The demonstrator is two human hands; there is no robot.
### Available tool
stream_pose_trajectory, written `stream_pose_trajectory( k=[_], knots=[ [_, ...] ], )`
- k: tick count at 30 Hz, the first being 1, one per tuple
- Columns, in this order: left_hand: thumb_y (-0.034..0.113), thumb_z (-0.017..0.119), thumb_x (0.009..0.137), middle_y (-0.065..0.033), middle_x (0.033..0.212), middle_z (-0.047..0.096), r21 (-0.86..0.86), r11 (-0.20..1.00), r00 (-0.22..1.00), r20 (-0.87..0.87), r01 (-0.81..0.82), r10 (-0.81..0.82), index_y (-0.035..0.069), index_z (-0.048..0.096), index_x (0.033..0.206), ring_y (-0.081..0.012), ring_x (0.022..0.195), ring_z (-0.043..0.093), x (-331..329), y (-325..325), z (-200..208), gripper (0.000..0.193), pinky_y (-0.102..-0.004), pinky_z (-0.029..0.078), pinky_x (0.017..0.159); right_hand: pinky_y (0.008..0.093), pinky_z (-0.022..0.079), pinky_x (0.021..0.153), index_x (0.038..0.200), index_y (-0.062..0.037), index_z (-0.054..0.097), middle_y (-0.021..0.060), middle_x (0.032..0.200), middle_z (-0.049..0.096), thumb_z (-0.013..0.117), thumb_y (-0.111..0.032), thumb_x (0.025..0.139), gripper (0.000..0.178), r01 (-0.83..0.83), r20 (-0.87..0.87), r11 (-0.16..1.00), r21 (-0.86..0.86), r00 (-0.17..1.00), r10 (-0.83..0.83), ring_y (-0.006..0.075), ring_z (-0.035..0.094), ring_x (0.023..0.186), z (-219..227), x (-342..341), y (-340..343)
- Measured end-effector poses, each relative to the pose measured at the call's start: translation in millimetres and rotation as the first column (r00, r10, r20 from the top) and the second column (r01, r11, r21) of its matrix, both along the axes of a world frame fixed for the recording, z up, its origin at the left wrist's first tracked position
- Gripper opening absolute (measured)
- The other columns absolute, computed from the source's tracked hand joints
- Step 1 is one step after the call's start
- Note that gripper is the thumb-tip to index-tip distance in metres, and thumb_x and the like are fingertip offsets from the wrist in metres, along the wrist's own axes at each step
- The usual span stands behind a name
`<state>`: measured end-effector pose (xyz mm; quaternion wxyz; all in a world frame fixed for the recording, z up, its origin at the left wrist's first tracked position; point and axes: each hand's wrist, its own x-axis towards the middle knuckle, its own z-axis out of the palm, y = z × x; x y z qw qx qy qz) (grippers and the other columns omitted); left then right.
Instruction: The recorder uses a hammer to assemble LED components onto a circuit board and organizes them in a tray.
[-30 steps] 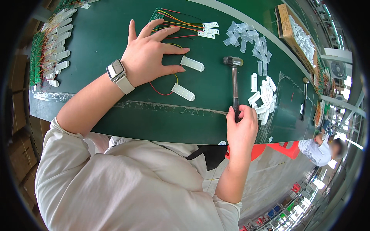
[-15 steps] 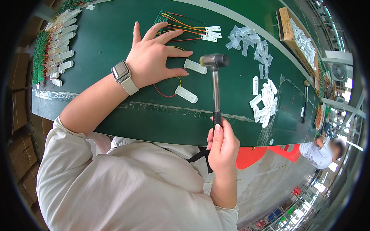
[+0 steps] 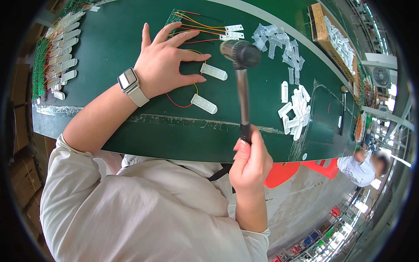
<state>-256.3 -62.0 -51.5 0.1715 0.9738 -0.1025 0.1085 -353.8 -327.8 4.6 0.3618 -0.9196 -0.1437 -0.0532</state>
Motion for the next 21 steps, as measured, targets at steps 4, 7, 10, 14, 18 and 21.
stream_pose_trajectory(
  k=[4, 7, 10, 14, 18, 21],
  knots=[
    [0.057, 0.083, 0.075, -0.0002, 0.155, 0.053, 0.003, 1.0, 1.0, 0.002, 0.0, 0.0, 0.04, 0.078, 0.12, -0.0309, 0.151, 0.035, 0.3, -0.5, -1.0, 0.047, -0.0775, 0.009, 0.119, 0.0339, 0.05, 0.055, 0.126, 0.0069, 0.062, 0.0137, 0.076, 0.063, 0.055, -0.012, 0.107, 0.028, 0.018, 0.064, 0.98, -0.2, 0.998, -0.006, 0.022, 0.061, 0.058, -17.5, -1.8, -13.7],
    [0.057, 0.083, 0.075, -0.0001, 0.155, 0.054, 0.019, 1.0, 1.0, -0.011, -0.003, 0.004, 0.041, 0.079, 0.12, -0.0309, 0.151, 0.035, -1.5, -0.7, -0.3, 0.048, -0.0772, 0.009, 0.119, 0.0322, 0.049, 0.056, 0.125, 0.0056, 0.064, 0.0135, 0.077, 0.065, 0.057, -0.009, 0.106, 0.025, 0.091, -0.235, 0.981, -0.173, 0.963, -0.131, 0.0215, 0.063, 0.06, -12.5, -14.8, -12.6],
    [0.055, 0.084, 0.075, 0.0001, 0.155, 0.054, 0.016, 1.0, 1.0, 0.007, -0.004, 0.004, 0.041, 0.078, 0.12, -0.0309, 0.151, 0.036, 1.0, 1.5, -0.6, 0.047, -0.0776, 0.009, 0.119, 0.0296, 0.05, 0.058, 0.126, 0.0054, 0.065, 0.0113, 0.08, 0.067, 0.057, -0.007, 0.106, 0.025, 0.137, -0.224, 0.99, -0.024, 0.965, -0.139, 0.0175, 0.064, 0.064, -12.2, -15.6, -12.8],
    [0.055, 0.082, 0.077, 0.0, 0.154, 0.055, 0.023, 1.0, 1.0, 0.03, 0.009, -0.01, 0.041, 0.078, 0.121, -0.0312, 0.15, 0.036, -0.3, 5.2, -0.4, 0.046, -0.0804, 0.008, 0.118, 0.0267, 0.05, 0.062, 0.126, 0.0045, 0.066, 0.0094, 0.09, 0.071, 0.06, -0.006, 0.105, 0.025, 0.197, -0.12, 0.98, 0.011, 0.974, -0.194, 0.0131, 0.063, 0.068, -13.8, -20.8, -21.7],
    [0.056, 0.08, 0.08, -0.0009, 0.152, 0.056, 0.06, 0.996, 0.996, 0.058, 0.059, -0.063, 0.039, 0.077, 0.122, -0.0318, 0.15, 0.036, 1.1, 3.0, 2.1, 0.045, -0.0825, 0.008, 0.116, 0.0269, 0.049, 0.061, 0.134, -0.0004, 0.064, 0.0058, 0.078, 0.068, 0.073, -0.011, 0.098, 0.038, 0.338, -0.088, 0.941, 0.001, 0.937, -0.337, 0.0112, 0.061, 0.064, -23.2, -17.5, -44.0],
    [0.055, 0.078, 0.082, -0.0017, 0.152, 0.056, 0.122, 0.99, 0.996, 0.048, 0.073, -0.079, 0.037, 0.077, 0.123, -0.0323, 0.15, 0.037, 2.3, -3.7, 4.0, 0.045, -0.0822, 0.01, 0.115, 0.0294, 0.049, 0.059, 0.141, -0.004, 0.059, 0.0054, 0.073, 0.064, 0.077, -0.012, 0.094, 0.051, 0.386, -0.106, 0.922, -0.015, 0.916, -0.386, 0.0133, 0.059, 0.06, -25.9, -8.8, -51.5]
  ],
)
